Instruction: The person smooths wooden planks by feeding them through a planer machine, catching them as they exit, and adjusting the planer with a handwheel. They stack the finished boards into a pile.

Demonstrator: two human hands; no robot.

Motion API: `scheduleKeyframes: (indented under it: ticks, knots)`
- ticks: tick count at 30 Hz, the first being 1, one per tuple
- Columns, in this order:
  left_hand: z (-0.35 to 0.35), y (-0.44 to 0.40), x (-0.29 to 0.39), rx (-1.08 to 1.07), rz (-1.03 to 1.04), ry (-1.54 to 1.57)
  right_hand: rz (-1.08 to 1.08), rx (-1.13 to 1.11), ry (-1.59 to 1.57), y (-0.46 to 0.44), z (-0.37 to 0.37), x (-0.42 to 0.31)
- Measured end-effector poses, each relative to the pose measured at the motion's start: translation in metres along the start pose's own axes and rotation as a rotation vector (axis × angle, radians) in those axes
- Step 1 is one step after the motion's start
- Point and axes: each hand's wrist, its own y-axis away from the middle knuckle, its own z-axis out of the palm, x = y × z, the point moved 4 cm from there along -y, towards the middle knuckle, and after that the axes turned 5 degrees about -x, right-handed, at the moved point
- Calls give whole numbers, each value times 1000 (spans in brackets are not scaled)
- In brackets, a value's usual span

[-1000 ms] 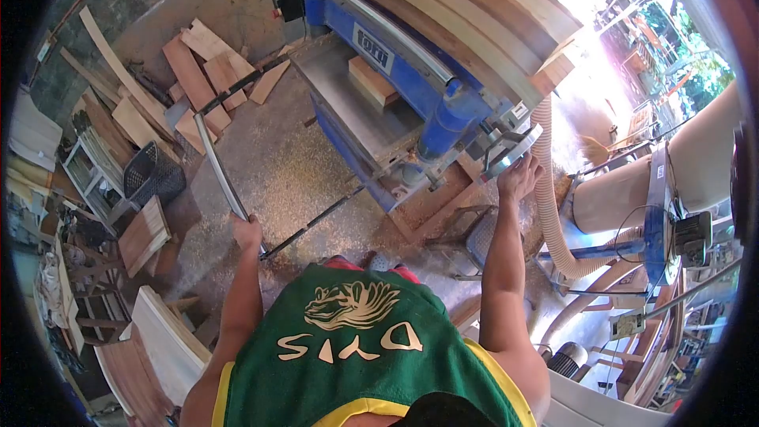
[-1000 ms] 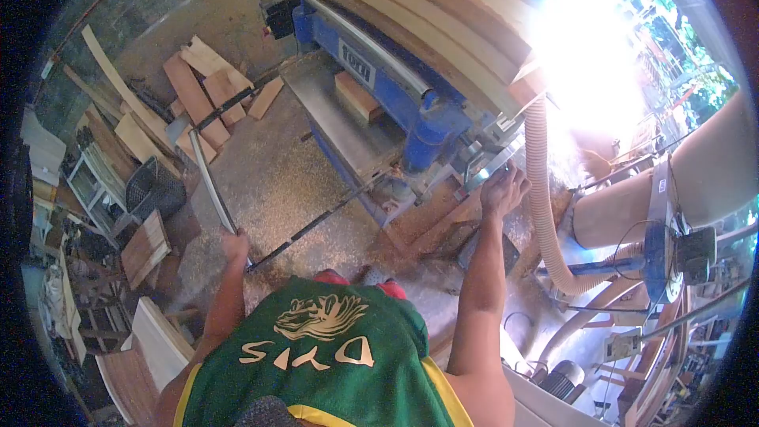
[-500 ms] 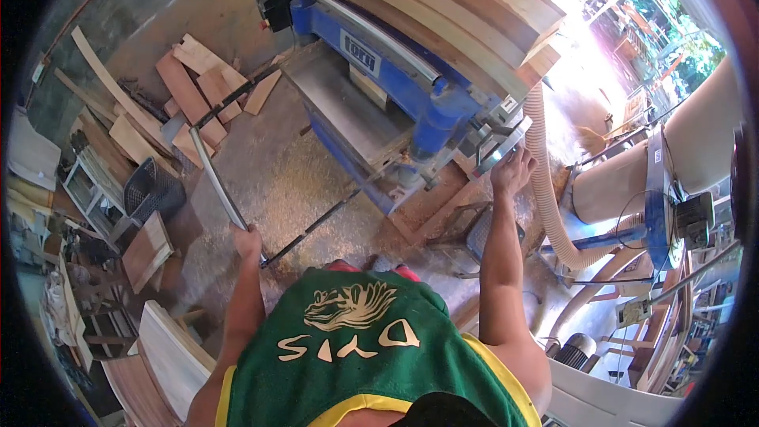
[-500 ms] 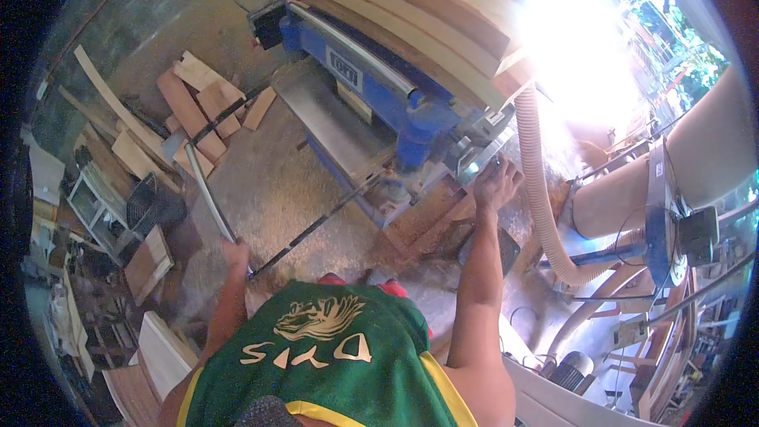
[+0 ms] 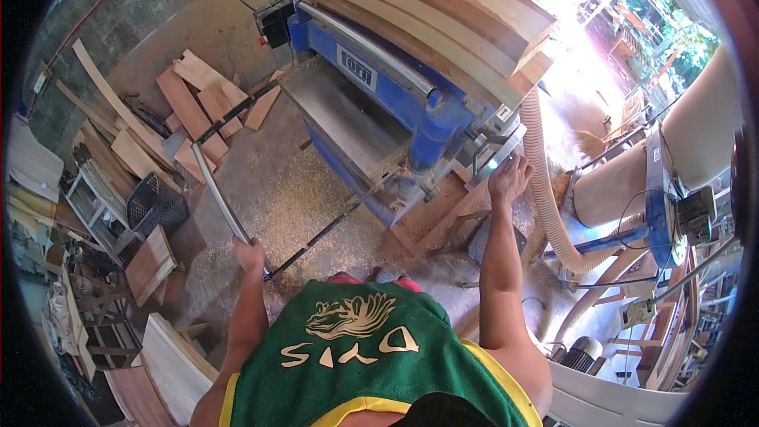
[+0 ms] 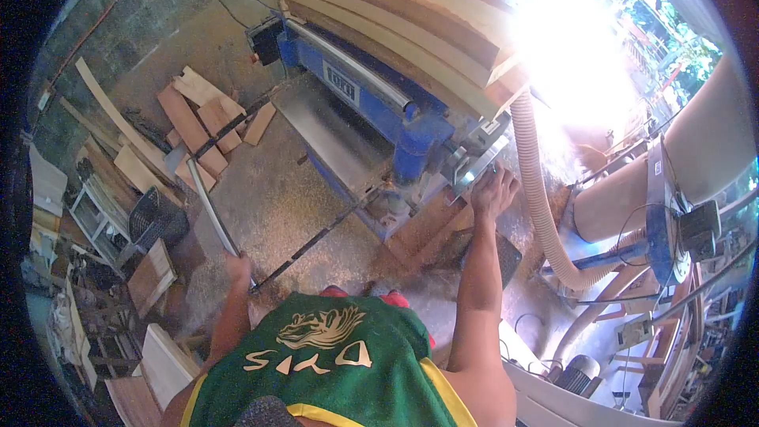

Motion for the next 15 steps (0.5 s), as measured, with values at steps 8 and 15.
scheduleKeyframes:
  ticks: [8,15]
  knots:
    - [-8,9,15,7,-36,-71,-19,0,15,1,0,3]
    - [0,1,2,-18,24,-26,39,-31,-29,1,-1,4]
